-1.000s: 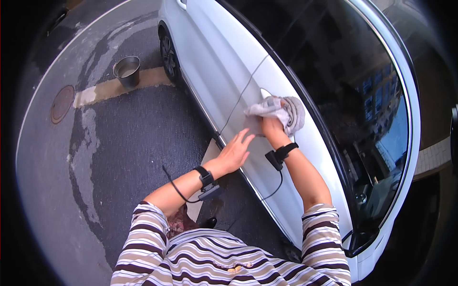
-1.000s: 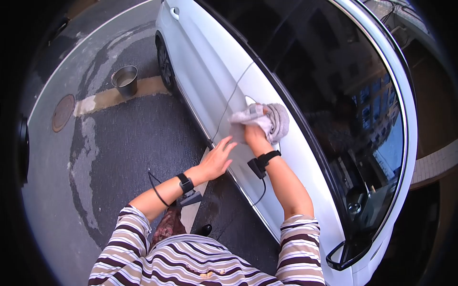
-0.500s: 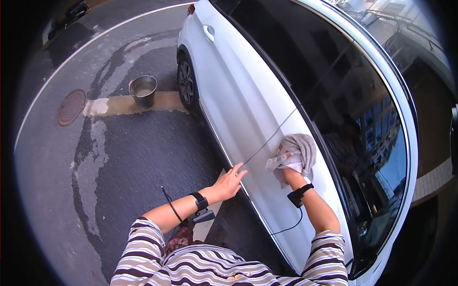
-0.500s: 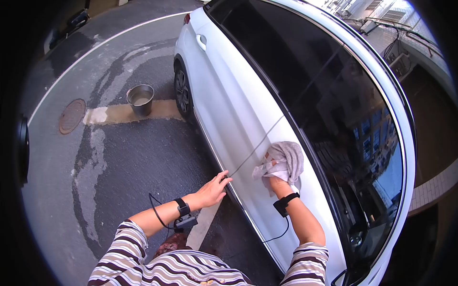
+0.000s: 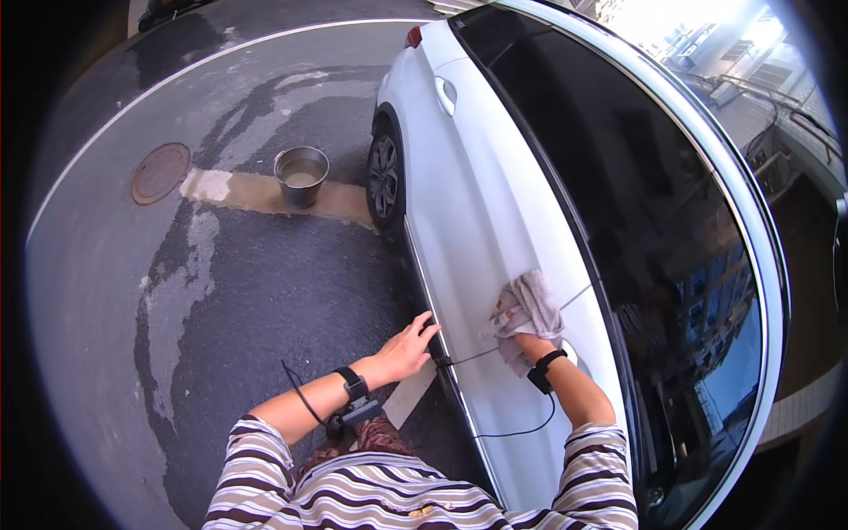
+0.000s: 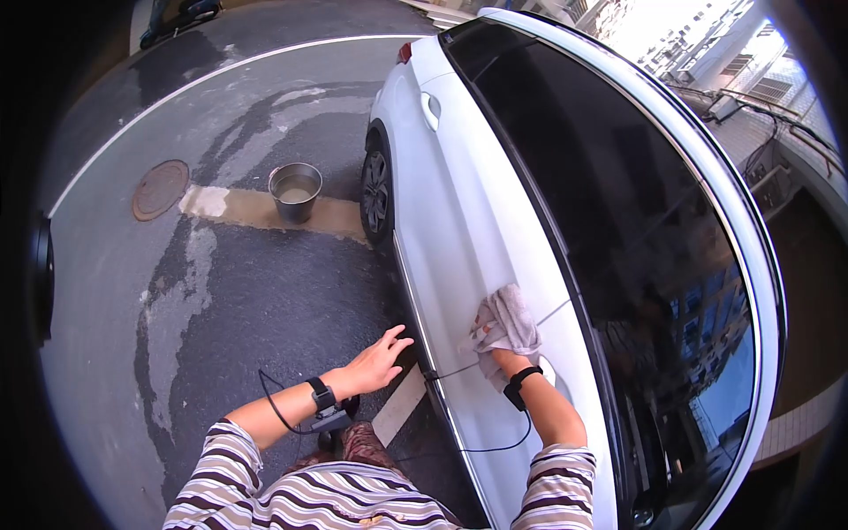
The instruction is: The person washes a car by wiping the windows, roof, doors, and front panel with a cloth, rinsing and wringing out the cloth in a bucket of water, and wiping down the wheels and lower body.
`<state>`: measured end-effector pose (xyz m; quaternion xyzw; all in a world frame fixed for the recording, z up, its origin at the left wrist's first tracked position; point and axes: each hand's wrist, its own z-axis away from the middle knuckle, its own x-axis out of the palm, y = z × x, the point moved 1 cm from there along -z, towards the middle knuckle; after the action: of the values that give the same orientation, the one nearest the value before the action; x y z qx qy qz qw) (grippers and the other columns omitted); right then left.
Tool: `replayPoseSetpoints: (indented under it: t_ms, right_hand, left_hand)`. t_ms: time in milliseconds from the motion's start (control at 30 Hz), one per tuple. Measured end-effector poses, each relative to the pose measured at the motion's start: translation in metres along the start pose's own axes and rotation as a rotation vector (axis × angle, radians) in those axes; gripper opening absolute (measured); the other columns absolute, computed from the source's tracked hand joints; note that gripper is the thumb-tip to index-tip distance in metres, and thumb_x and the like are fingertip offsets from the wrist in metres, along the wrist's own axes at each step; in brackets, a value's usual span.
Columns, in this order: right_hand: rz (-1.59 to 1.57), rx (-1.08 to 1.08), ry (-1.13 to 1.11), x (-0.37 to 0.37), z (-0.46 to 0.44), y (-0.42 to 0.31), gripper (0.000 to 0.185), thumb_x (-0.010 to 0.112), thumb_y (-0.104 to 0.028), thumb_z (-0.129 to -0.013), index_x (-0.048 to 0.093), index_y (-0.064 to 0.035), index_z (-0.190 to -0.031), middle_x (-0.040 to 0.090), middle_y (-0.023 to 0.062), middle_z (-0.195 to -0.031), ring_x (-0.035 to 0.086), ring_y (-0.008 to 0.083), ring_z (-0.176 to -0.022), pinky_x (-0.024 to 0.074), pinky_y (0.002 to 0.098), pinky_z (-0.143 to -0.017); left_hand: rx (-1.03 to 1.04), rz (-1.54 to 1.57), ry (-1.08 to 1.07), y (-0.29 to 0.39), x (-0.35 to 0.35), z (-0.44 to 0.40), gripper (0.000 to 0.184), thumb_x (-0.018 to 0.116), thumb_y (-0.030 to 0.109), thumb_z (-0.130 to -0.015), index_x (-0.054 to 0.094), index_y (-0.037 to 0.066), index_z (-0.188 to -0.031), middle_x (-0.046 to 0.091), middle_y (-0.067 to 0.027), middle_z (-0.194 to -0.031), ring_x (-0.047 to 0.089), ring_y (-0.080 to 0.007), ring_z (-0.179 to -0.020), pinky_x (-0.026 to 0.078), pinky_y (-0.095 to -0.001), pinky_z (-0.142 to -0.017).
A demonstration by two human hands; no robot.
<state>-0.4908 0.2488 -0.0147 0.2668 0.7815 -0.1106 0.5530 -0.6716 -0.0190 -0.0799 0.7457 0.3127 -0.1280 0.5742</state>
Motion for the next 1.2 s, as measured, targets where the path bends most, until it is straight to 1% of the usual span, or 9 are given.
replayPoseSetpoints:
  t_ms: [67, 133, 433, 533, 733, 967, 1033, 1133, 1200]
  right_hand:
    - [-0.016, -0.027, 0.003, 0.018, -0.026, -0.001, 0.05, 0.055, -0.037, -0.089, 0.053, -0.0127, -0.133, 0.052, 0.0139, -0.137, 0.044, 0.0333, -0.132, 0.0273, 0.0401, -0.116]
    - [-0.037, -0.047, 0.007, 0.035, -0.054, -0.001, 0.05, 0.055, -0.037, -0.089, 0.053, -0.0124, -0.133, 0.051, 0.0141, -0.137, 0.044, 0.0333, -0.132, 0.0273, 0.04, -0.116]
    - [-0.109, -0.161, 0.03, 0.096, -0.213, -0.013, 0.05, 0.054, -0.034, -0.089, 0.052, -0.0111, -0.133, 0.051, 0.0154, -0.138, 0.044, 0.0336, -0.132, 0.0277, 0.0399, -0.116]
    - [-0.122, -0.184, 0.034, 0.11, -0.256, -0.016, 0.049, 0.054, -0.034, -0.09, 0.052, -0.0106, -0.133, 0.051, 0.0158, -0.138, 0.044, 0.0336, -0.132, 0.0278, 0.0399, -0.116]
    - [-0.124, -0.21, 0.035, 0.13, -0.326, -0.019, 0.049, 0.053, -0.032, -0.09, 0.051, -0.0097, -0.134, 0.05, 0.0166, -0.138, 0.044, 0.0338, -0.132, 0.0281, 0.0398, -0.116]
    - [-0.087, -0.19, 0.049, 0.159, -0.405, -0.024, 0.048, 0.052, -0.03, -0.091, 0.051, -0.0087, -0.134, 0.05, 0.0175, -0.138, 0.044, 0.034, -0.132, 0.0284, 0.0397, -0.116]
    - [-0.071, -0.173, 0.052, 0.168, -0.434, -0.025, 0.048, 0.052, -0.03, -0.091, 0.05, -0.0084, -0.134, 0.05, 0.0178, -0.138, 0.044, 0.034, -0.132, 0.0284, 0.0396, -0.116]
    - [-0.047, -0.156, 0.057, 0.177, -0.482, -0.029, 0.048, 0.052, -0.029, -0.091, 0.05, -0.0079, -0.134, 0.049, 0.0182, -0.138, 0.044, 0.0341, -0.132, 0.0286, 0.0396, -0.116]
    - [-0.04, -0.146, 0.071, 0.18, -0.51, -0.034, 0.048, 0.052, -0.028, -0.091, 0.05, -0.0076, -0.135, 0.049, 0.0185, -0.138, 0.044, 0.0341, -0.132, 0.0286, 0.0395, -0.116]
  left_hand:
    - [-0.039, -0.036, 0.009, -0.019, -0.011, -0.009, 0.063, 0.069, 0.001, -0.079, 0.041, 0.003, -0.136, 0.028, -0.0261, -0.146, 0.05, -0.0415, -0.123, 0.047, -0.0441, -0.101]
    - [-0.061, -0.064, 0.017, -0.03, -0.027, -0.025, 0.064, 0.069, 0.001, -0.08, 0.039, 0.004, -0.137, 0.027, -0.0273, -0.147, 0.048, -0.0468, -0.124, 0.047, -0.0451, -0.101]
    - [-0.163, -0.152, 0.033, -0.066, -0.094, -0.107, 0.062, 0.068, 0.001, -0.08, 0.039, 0.003, -0.135, 0.028, -0.0269, -0.146, 0.05, -0.0459, -0.12, 0.049, -0.0456, -0.098]
    - [-0.212, -0.106, 0.015, -0.074, -0.108, -0.124, 0.062, 0.067, 0.003, -0.082, 0.037, 0.005, -0.137, 0.027, -0.0264, -0.148, 0.049, -0.0484, -0.121, 0.047, -0.0469, -0.1]
    - [-0.153, -0.12, 0.033, -0.105, -0.122, -0.158, 0.063, 0.069, 0.001, -0.08, 0.038, 0.002, -0.135, 0.027, -0.0302, -0.146, 0.047, -0.0476, -0.123, 0.046, -0.0463, -0.101]
    - [-0.092, -0.089, -0.017, -0.169, -0.151, -0.203, 0.065, 0.069, 0.001, -0.08, 0.037, 0.003, -0.136, 0.028, -0.0289, -0.145, 0.047, -0.0477, -0.123, 0.047, -0.0465, -0.1]
    - [-0.077, -0.09, -0.029, -0.195, -0.168, -0.224, 0.066, 0.069, 0.002, -0.081, 0.036, 0.005, -0.138, 0.027, -0.0272, -0.147, 0.047, -0.0481, -0.124, 0.047, -0.0465, -0.1]
    - [-0.101, -0.055, -0.052, -0.224, -0.21, -0.253, 0.066, 0.069, 0.002, -0.08, 0.037, 0.005, -0.138, 0.027, -0.027, -0.147, 0.046, -0.0475, -0.124, 0.047, -0.0464, -0.1]
    - [-0.065, -0.063, -0.043, -0.239, -0.232, -0.262, 0.065, 0.069, 0.002, -0.08, 0.037, 0.005, -0.137, 0.028, -0.0272, -0.147, 0.046, -0.0473, -0.125, 0.046, -0.0464, -0.101]
